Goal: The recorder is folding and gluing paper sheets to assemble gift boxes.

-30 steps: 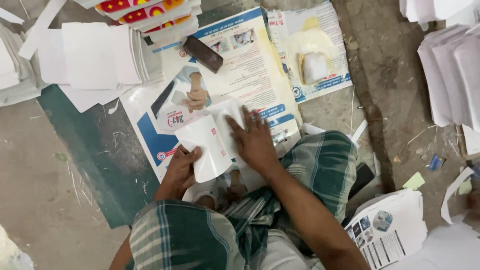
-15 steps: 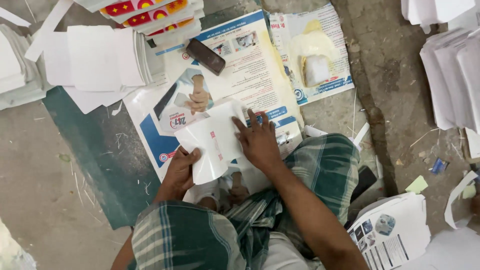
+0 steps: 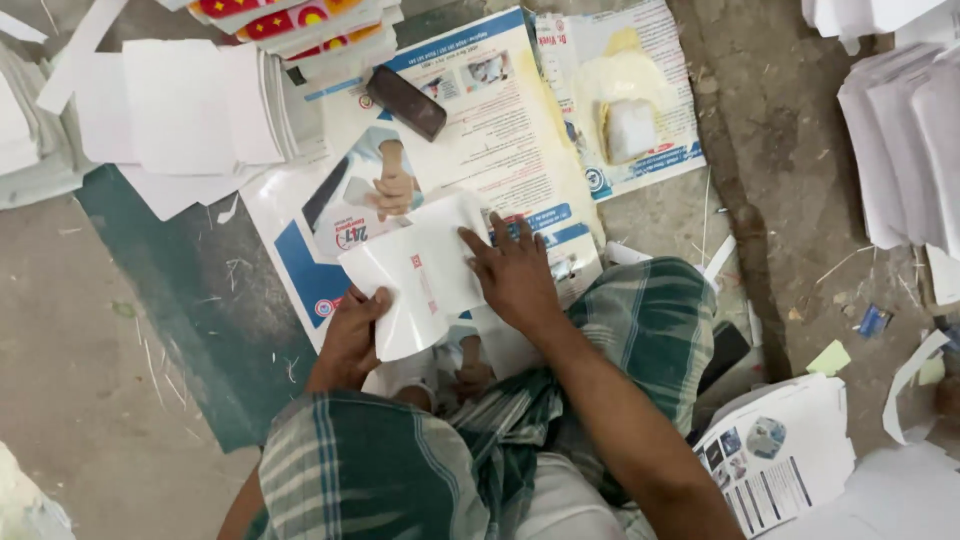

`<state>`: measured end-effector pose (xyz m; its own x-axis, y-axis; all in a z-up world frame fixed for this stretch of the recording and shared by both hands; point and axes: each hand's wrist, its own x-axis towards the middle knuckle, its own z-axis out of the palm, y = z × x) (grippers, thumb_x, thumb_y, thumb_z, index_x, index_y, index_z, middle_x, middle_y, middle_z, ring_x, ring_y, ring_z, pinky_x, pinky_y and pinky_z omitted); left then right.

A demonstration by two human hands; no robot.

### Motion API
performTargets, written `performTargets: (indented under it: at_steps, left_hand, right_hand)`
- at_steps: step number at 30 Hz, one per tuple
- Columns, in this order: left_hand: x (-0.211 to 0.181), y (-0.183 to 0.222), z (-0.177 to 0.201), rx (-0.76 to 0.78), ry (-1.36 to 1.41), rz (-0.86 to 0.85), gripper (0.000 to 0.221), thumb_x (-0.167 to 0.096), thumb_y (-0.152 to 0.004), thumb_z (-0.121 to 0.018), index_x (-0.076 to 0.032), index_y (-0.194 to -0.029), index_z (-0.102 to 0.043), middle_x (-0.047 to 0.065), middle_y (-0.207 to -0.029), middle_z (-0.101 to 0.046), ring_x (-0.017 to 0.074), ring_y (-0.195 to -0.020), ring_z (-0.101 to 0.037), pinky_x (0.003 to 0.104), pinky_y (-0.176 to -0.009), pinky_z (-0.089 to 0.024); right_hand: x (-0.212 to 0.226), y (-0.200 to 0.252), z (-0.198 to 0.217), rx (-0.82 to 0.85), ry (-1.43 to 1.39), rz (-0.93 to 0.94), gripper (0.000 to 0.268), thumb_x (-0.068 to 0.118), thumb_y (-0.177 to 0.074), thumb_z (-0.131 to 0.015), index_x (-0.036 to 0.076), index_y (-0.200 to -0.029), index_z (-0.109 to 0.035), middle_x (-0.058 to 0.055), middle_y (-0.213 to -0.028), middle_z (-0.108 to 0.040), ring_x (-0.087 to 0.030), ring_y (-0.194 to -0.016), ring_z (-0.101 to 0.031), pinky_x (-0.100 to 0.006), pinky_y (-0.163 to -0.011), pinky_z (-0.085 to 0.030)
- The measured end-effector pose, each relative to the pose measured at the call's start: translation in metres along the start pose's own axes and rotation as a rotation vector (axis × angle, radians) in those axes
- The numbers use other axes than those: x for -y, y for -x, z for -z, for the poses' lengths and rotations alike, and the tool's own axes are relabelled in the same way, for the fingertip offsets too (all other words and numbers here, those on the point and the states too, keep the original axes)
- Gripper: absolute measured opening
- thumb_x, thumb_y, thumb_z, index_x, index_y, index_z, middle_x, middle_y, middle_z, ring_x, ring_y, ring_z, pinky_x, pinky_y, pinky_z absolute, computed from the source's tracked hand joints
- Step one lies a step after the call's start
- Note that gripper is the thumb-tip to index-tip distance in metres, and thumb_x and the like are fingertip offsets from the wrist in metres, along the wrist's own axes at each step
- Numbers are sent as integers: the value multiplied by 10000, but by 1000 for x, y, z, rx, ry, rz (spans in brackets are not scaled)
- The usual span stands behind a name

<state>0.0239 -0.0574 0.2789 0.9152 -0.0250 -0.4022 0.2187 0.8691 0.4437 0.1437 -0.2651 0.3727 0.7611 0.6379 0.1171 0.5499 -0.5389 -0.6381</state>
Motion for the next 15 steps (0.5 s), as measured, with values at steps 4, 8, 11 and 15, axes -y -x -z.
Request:
performTargets:
  at_steps: [4,8,11,15]
  left_hand:
    - [3,-23,-8,-113,4,21,577,-114,-887,-742,-39,-1408,-506,111,-1253,-688,258,-1119,-694,467,-962,-585]
    - [-21,-3,-31,-58,-28,3,584,-120,-882,-770,8,-1393,-519,175,-1234,-700,302,-1077,-706,488,-912,-599]
    - [3,-7,-16,-107,39,20,645,-116,-853,-782,-9,-1427,-508,115,-1293,-671,228,-1165,-704,421,-983,-613]
    - [-4,-2,-3,-89,-7,70,572,-133,-934,-777,63,-1408,-525,222,-1209,-677,313,-1020,-716,460,-846,-632]
  right_hand:
    - [4,-15,15,32,-9,-57,408,242,-1012,-611,107,-1395,-646,-237,-1520,-520,-476,-1392,-475,-536,-1168,-370]
    - [-15,-7,-2,95,340,-134,432,201,-974,-625,151,-1402,-656,-263,-1500,-489,-506,-1356,-433,-577,-1101,-322]
    - [-15,-5,-2,3,62,-15,364,206,-991,-634,164,-1352,-637,-242,-1608,-451,-421,-1473,-436,-525,-1264,-312]
    - [8,-9,9,75,-42,57,475,210,-1013,-619,157,-1483,-569,-218,-1599,-457,-429,-1473,-433,-541,-1239,-310]
